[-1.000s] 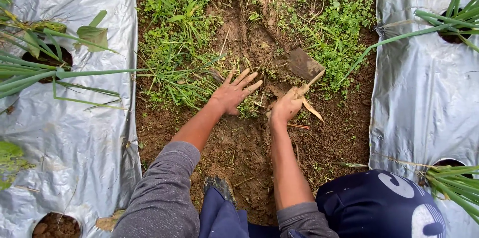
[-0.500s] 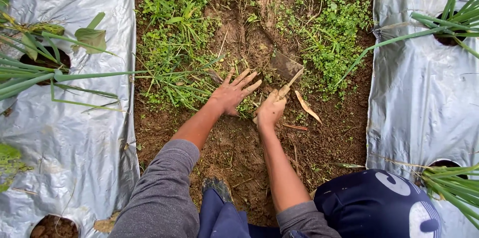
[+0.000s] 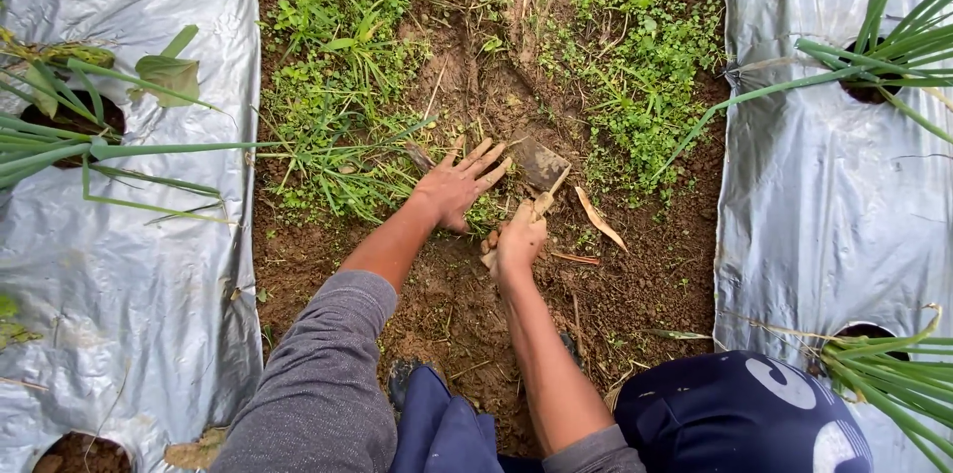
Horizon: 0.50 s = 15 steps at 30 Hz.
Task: The person removes weeds by hand from the soil between rows of plants covered with plastic mulch. They then use a small hand hoe to loosen the soil and clear additional weeds from the area.
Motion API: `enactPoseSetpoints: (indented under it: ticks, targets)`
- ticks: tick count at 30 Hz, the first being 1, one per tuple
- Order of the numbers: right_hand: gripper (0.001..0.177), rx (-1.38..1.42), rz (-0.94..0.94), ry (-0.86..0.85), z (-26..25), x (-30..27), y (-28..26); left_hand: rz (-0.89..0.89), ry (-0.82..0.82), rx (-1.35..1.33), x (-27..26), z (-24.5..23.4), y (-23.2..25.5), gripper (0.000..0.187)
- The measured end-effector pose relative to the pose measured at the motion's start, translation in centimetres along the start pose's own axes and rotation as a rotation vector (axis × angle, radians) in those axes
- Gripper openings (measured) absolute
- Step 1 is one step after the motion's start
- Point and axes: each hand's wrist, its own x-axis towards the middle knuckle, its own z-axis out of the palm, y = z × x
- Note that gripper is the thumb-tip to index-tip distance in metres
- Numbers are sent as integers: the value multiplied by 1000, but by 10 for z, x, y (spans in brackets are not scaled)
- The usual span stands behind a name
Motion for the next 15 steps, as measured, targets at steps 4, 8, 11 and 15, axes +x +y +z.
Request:
enactPoseSetpoints:
  ticks: [4, 8, 11, 15]
  targets:
    - [26, -45, 29, -90, 6, -58, -39, -1, 81, 6, 11, 35, -6, 122]
    - [28, -1, 90, -98, 5, -107, -46, -32, 130, 26, 12, 82, -13, 104]
    - [29, 130, 134, -91, 1, -128, -37, -18, 175, 40, 9, 104, -19, 115]
    - [29, 99, 104, -129, -4, -123, -25, -43, 141, 34, -11, 94, -17, 115]
